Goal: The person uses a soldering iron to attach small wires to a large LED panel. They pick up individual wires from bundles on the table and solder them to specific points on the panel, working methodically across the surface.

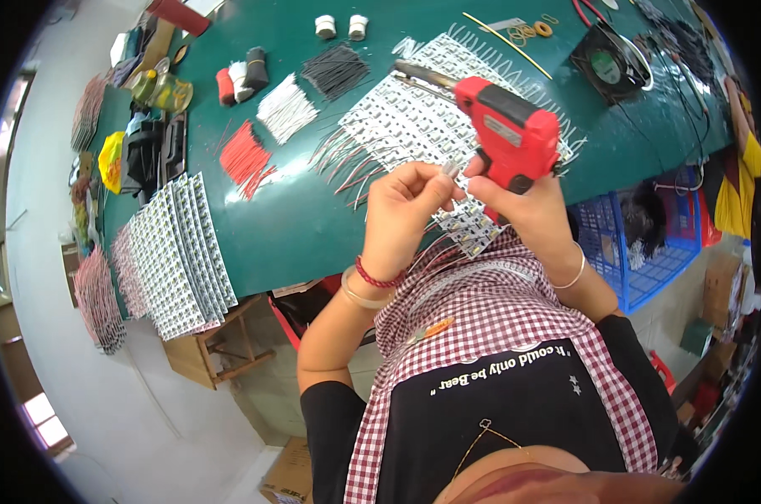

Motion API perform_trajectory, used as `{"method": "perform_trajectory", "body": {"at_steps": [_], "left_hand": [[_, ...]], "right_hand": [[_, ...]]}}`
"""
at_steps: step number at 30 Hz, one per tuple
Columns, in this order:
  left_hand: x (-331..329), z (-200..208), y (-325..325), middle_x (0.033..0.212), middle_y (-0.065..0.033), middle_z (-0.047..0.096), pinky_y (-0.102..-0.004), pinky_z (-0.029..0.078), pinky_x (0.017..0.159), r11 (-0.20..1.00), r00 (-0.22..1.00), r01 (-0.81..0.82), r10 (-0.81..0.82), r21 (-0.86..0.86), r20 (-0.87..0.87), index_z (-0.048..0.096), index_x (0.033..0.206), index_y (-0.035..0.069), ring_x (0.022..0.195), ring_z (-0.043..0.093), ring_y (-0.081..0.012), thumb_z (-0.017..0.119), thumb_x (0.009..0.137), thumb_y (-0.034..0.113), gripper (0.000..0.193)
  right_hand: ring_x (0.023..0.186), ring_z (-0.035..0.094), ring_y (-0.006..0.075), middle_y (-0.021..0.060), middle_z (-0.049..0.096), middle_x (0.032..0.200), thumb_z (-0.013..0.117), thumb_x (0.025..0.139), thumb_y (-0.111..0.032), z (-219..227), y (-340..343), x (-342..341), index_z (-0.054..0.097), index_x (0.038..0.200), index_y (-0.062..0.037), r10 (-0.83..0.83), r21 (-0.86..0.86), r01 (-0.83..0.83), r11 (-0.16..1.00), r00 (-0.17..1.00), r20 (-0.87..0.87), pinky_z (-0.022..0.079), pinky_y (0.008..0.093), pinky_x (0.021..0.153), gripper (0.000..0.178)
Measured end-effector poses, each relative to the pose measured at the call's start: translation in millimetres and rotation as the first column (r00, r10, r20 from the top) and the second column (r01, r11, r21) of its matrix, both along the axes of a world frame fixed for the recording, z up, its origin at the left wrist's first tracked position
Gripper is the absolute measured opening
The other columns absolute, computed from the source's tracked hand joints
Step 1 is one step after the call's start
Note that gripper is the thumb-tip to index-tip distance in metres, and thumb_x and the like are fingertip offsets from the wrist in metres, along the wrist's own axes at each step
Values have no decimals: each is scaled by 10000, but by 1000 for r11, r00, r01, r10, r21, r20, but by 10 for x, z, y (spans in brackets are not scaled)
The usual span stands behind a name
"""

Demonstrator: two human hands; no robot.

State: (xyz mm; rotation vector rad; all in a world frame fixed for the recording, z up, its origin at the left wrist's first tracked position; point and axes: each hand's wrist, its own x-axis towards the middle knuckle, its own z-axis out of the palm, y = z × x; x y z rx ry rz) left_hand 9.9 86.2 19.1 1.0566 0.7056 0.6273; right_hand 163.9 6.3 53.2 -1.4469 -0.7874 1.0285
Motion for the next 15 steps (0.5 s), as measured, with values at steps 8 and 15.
{"method": "perform_trajectory", "body": {"at_steps": [8,15], "left_hand": [[72,15,-241,792,-50,678,-197,478,608,998,998,-33,36,60,-59,649,926,-59,678,586,-53,607,910,58,125],[68,7,-236,826,-71,709,-222,497,599,987,974,-6,42,158,-222,681,902,-52,672,612,-65,612,897,52,125]], "right_hand": [[771,613,69,14,646,828,720,818,-26,-154,-116,-63,609,975,-11,-20,76,17,997,999,41,517,245,690,193],[765,603,62,5,638,817,698,826,-8,-223,-113,-43,606,966,-14,11,85,-11,996,1000,-4,507,240,688,168]]}}
